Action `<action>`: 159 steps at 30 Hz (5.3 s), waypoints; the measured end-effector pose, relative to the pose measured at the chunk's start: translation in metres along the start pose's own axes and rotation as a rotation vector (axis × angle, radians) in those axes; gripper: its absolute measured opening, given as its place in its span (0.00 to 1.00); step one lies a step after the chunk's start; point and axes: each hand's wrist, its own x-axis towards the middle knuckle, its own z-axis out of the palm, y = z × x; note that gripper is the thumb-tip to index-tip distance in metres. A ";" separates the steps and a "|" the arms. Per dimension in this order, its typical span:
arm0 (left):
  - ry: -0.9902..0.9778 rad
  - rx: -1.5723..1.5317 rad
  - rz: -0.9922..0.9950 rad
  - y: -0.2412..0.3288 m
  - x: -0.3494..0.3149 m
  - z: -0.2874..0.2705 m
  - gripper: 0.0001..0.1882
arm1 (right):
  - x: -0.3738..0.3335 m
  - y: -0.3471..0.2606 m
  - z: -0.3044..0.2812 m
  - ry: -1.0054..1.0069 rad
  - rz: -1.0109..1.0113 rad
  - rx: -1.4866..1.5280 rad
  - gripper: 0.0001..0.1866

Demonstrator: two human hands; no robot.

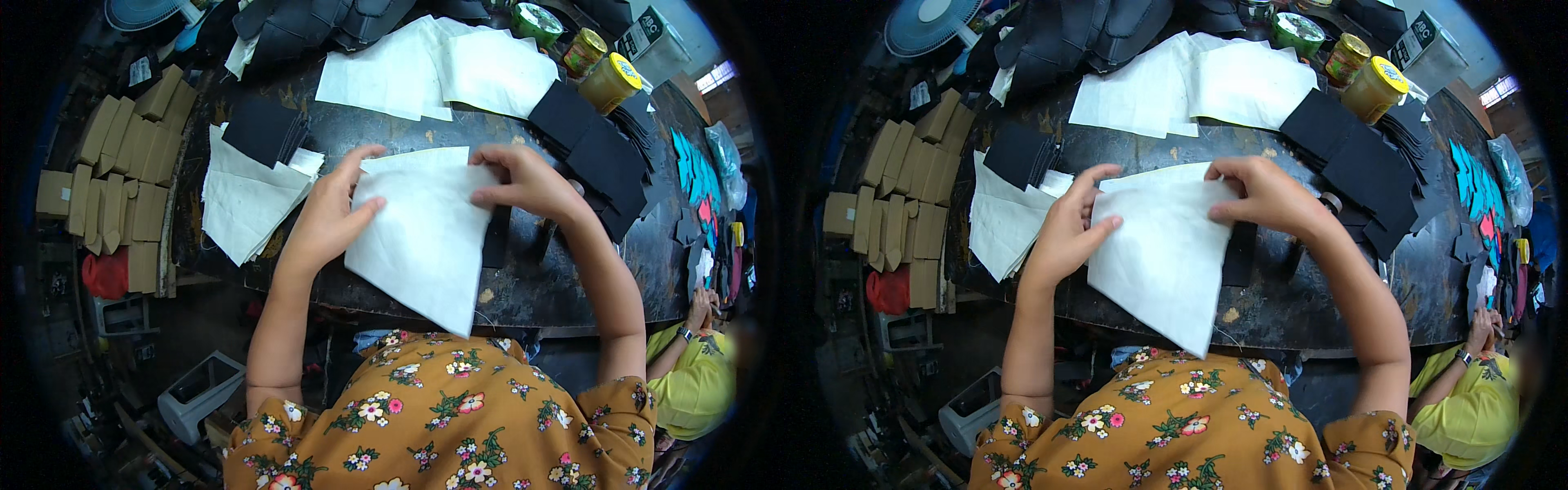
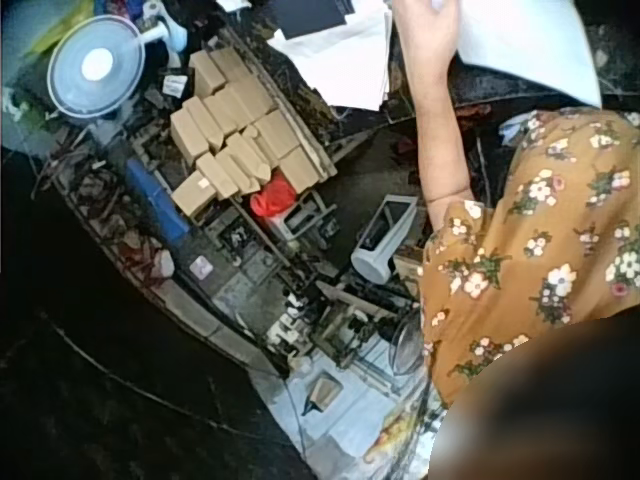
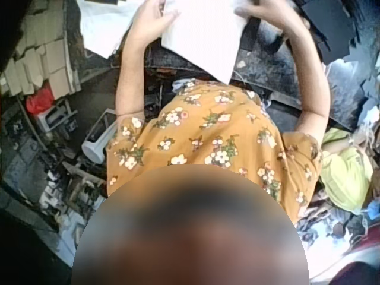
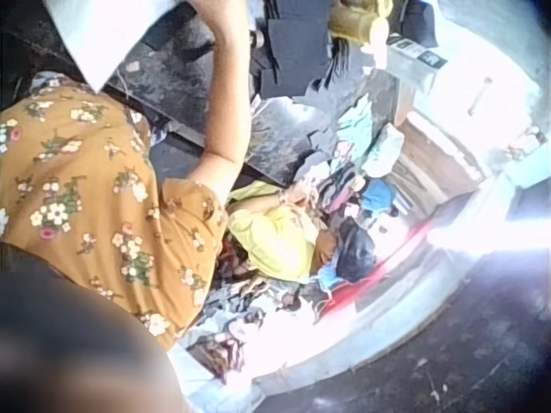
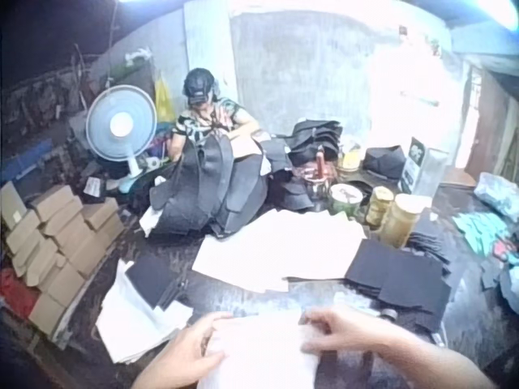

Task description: The person repeatedly picks a white fabric square and a black foam square, places the foam on the fabric, and stacks the assembled pair on a growing pile. The person occasionally uses a hammer to press the layers together. The task continues in a repetitive cycle throughout the clip.

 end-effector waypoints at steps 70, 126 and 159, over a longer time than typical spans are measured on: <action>-0.009 0.403 0.624 0.071 0.159 0.211 0.26 | -0.167 0.133 -0.133 1.261 -0.078 0.507 0.21; 0.035 0.351 0.388 -0.015 -0.029 0.091 0.37 | -0.054 0.004 0.052 0.424 -0.046 -0.456 0.16; 0.280 0.524 0.189 0.005 0.311 0.063 0.12 | 0.054 0.106 -0.099 0.653 -0.001 -0.863 0.19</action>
